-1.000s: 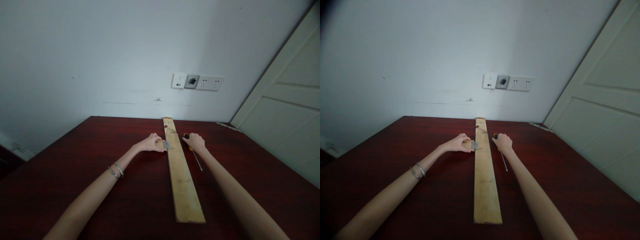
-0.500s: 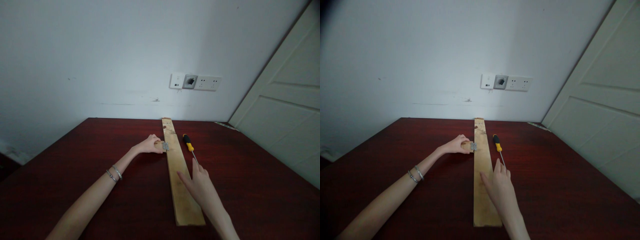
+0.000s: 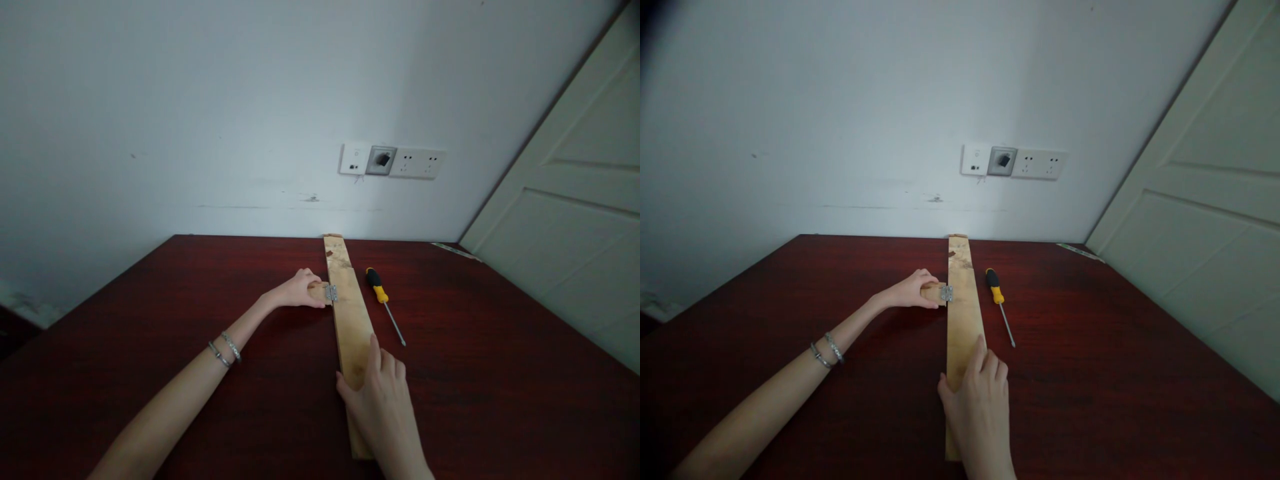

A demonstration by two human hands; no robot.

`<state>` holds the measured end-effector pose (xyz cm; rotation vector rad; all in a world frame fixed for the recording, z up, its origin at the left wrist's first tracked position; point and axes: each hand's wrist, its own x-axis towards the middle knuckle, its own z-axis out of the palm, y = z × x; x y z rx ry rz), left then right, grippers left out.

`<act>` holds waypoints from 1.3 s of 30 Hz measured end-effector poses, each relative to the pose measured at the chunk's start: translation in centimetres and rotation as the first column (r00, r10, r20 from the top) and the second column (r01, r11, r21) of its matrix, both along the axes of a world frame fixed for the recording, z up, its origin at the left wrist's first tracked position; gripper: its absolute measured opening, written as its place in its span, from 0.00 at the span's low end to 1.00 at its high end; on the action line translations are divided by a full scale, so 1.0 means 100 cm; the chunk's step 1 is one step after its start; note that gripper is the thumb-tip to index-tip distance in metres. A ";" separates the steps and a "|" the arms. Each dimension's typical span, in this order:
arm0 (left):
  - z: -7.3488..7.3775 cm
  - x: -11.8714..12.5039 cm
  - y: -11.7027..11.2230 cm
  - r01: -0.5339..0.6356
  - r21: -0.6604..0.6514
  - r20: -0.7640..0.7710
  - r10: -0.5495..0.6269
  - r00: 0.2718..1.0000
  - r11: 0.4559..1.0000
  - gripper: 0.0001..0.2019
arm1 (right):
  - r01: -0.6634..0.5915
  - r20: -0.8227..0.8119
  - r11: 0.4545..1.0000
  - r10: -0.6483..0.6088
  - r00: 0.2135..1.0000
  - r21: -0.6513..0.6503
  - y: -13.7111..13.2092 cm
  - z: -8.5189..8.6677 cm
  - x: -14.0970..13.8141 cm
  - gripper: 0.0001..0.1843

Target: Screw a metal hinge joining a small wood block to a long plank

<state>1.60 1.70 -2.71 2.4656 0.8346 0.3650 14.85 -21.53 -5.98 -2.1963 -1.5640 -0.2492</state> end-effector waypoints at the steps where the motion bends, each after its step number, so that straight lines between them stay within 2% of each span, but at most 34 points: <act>1: 0.000 0.000 0.000 -0.002 0.002 0.000 0.002 1.000 1.000 0.33 | 0.003 -0.012 1.000 -0.003 1.000 0.010 0.000 0.001 0.001 0.35; 20: 0.002 0.001 -0.003 0.035 -0.025 -0.013 -0.035 0.999 0.999 0.30 | -0.023 -0.106 0.996 0.032 0.994 0.088 -0.004 -0.006 0.015 0.37; 29: -0.002 -0.002 -0.001 0.029 -0.047 0.010 -0.028 1.000 0.998 0.31 | 0.009 -0.188 0.993 0.013 0.982 0.114 -0.006 -0.006 0.015 0.34; 39: 0.000 -0.003 -0.005 0.016 -0.171 0.087 -0.001 0.996 0.985 0.32 | 0.019 -0.271 0.991 0.017 0.962 0.130 -0.006 -0.006 0.017 0.33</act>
